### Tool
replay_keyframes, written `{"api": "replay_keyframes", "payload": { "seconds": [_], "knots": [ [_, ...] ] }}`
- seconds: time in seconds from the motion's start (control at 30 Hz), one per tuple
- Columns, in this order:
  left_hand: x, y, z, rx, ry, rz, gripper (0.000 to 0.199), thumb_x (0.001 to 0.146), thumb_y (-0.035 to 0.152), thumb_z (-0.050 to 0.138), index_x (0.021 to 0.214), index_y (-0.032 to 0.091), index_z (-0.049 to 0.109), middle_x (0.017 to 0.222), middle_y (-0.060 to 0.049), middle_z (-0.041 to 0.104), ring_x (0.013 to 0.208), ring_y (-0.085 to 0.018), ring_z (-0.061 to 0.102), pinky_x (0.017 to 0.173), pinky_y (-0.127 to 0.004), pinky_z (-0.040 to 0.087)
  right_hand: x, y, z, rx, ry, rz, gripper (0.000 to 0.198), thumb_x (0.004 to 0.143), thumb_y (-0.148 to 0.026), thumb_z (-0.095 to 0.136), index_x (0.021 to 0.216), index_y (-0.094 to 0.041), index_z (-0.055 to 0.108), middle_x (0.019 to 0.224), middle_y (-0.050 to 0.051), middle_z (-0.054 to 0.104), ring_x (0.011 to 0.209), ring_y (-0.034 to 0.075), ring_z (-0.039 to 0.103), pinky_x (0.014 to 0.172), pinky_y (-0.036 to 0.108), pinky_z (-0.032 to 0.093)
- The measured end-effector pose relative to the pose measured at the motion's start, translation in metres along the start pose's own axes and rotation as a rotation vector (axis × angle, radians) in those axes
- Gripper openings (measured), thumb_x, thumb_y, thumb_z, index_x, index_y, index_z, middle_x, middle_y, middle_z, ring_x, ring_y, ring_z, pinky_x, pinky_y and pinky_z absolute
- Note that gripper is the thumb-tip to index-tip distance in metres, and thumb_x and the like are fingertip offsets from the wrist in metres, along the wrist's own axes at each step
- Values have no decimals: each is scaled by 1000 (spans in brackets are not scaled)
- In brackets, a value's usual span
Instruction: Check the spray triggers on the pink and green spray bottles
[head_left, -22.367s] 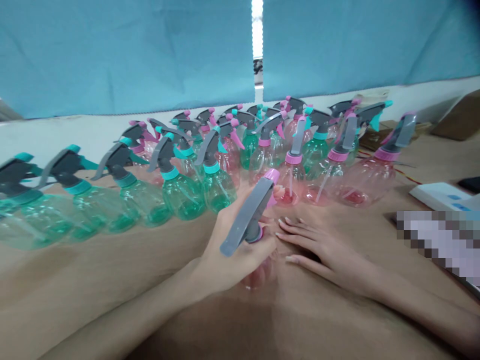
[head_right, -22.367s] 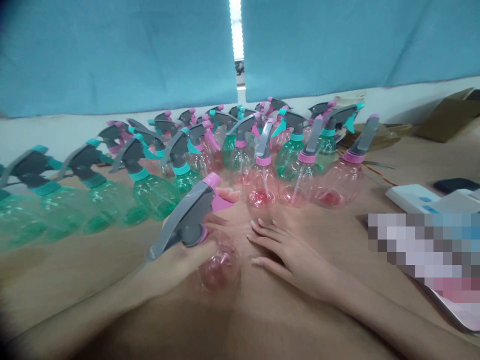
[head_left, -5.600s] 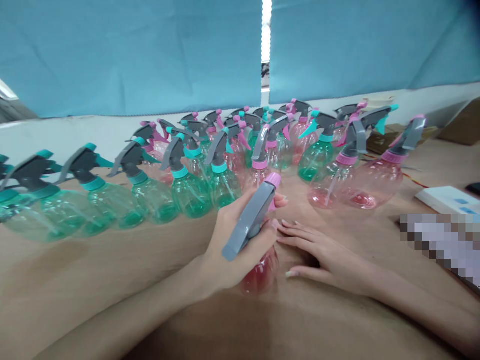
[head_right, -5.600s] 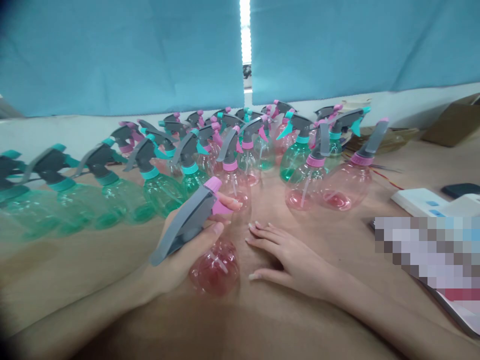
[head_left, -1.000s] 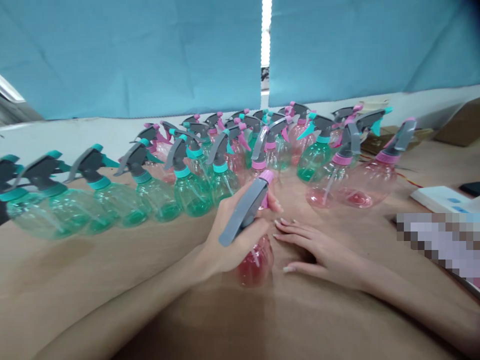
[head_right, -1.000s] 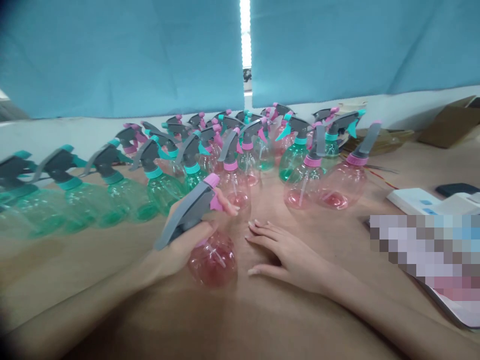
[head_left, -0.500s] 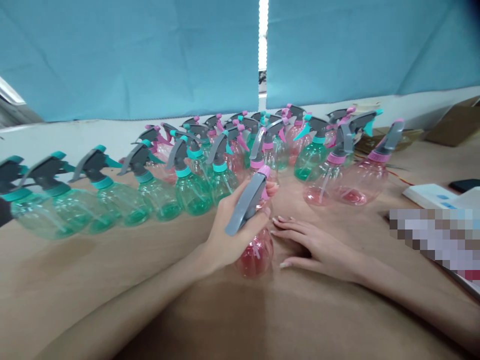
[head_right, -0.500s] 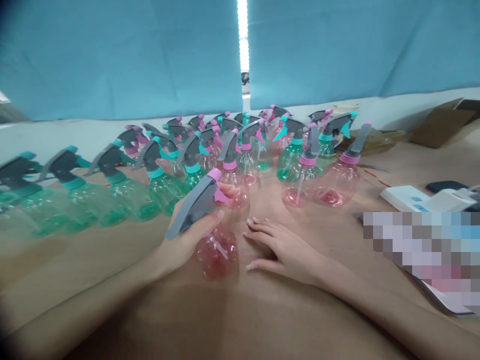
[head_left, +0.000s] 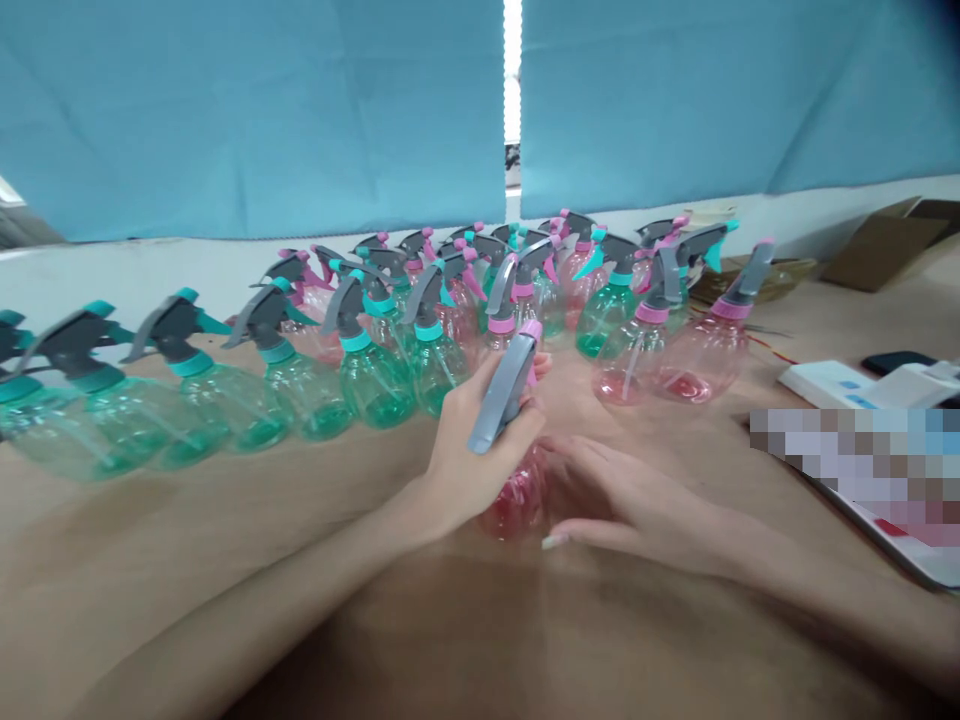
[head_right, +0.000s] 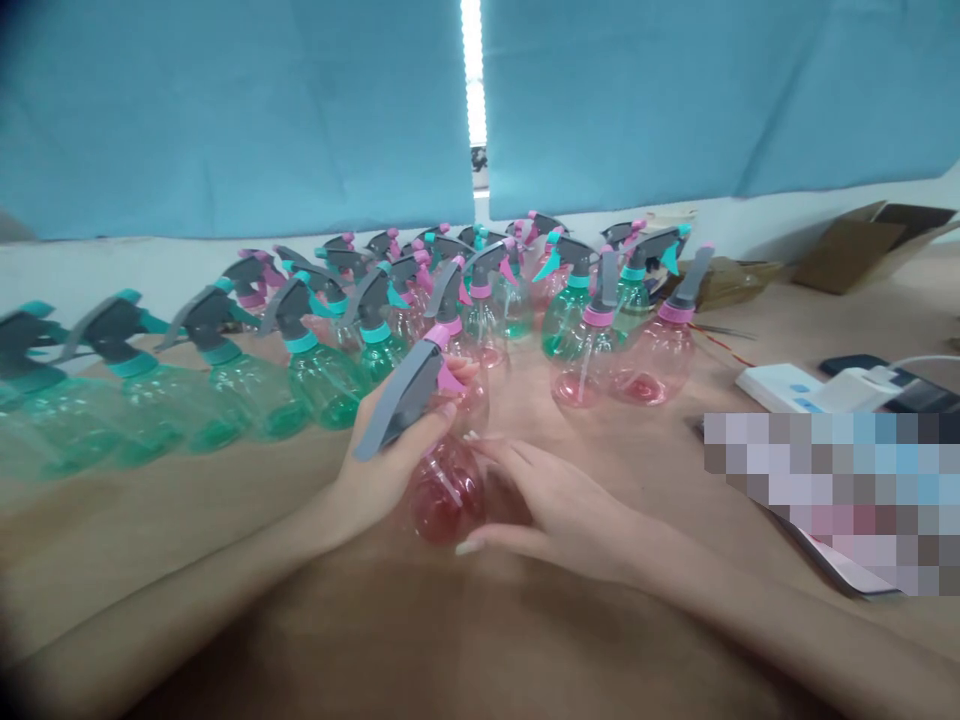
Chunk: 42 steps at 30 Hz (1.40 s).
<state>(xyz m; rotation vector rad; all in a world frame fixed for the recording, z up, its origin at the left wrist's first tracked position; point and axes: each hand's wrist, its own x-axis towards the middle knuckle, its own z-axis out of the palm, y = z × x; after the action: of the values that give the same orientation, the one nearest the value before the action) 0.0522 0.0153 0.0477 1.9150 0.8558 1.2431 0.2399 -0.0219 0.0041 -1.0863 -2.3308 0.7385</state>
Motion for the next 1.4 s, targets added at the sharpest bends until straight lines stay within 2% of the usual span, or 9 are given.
{"api": "replay_keyframes", "payload": {
  "seconds": [0.17, 0.33, 0.5, 0.63, 0.7, 0.8, 0.93, 1.03, 1.4],
  "knots": [
    [6, 1, 20, 40, -15, 25, 32, 80, 18, 54, 112, 19, 59, 91, -3, 65, 90, -22, 64, 85, -39, 51, -3, -6, -4, 9, 138, -4, 65, 81, -53, 67, 135, -26, 40, 126, 10, 61, 116, 32, 58, 94, 51, 49],
    [16, 4, 48, 9, -48, 38, 26, 83, 19, 55, 109, 21, 56, 105, -6, 63, 97, -23, 60, 89, -41, 49, -8, -2, -6, -20, 285, 27, 59, 80, -52, 68, 129, -31, 42, 115, 8, 64, 102, 34, 64, 84, 50, 54],
    [33, 4, 62, 78, -69, 67, 26, 83, 29, 66, 106, 21, 56, 107, -7, 61, 104, -26, 57, 94, -45, 45, -7, 0, -26, -23, 295, 20, 50, 83, -47, 64, 127, -32, 46, 118, 5, 64, 106, 33, 63, 90, 48, 52],
    [37, -6, 57, 108, -91, -19, 57, 73, 32, 77, 121, 22, 48, 130, -12, 53, 116, -29, 53, 99, -50, 43, -1, 10, -43, -85, 253, 31, 43, 84, -48, 63, 120, -28, 50, 114, 5, 63, 105, 30, 61, 87, 44, 52],
    [28, -13, 47, 129, -99, -69, 63, 77, 34, 74, 130, 24, 42, 137, -11, 49, 123, -28, 49, 104, -50, 40, 5, 20, -48, -152, 278, 61, 44, 81, -54, 64, 110, -25, 50, 110, 8, 61, 101, 31, 60, 81, 45, 52],
    [2, -25, 28, 230, -77, -101, 52, 86, 35, 65, 130, 23, 42, 136, -9, 49, 126, -25, 47, 108, -47, 37, 16, 37, -52, -269, 292, 103, 44, 80, -61, 61, 94, -22, 48, 99, 10, 58, 91, 30, 59, 73, 43, 51],
    [-34, -38, 4, 423, -130, -121, 37, 90, 24, 57, 124, 24, 45, 131, -7, 51, 123, -23, 49, 106, -46, 38, 33, 49, -56, -294, 328, 155, 50, 75, -64, 65, 96, -22, 48, 95, 8, 59, 85, 28, 60, 67, 40, 51],
    [-49, -44, -4, 486, -177, -128, 34, 88, 16, 55, 120, 25, 47, 123, -6, 54, 118, -24, 53, 102, -46, 42, 45, 50, -59, -276, 353, 183, 52, 74, -62, 67, 101, -21, 49, 100, 10, 61, 88, 29, 61, 70, 41, 51],
    [-34, -52, 12, 529, -261, 18, 26, 86, 10, 52, 109, 22, 53, 112, -7, 59, 108, -24, 56, 94, -44, 46, 66, 54, -68, -262, 348, 189, 53, 75, -48, 73, 114, -20, 49, 110, 12, 65, 98, 31, 64, 76, 42, 52]
  ]
}}
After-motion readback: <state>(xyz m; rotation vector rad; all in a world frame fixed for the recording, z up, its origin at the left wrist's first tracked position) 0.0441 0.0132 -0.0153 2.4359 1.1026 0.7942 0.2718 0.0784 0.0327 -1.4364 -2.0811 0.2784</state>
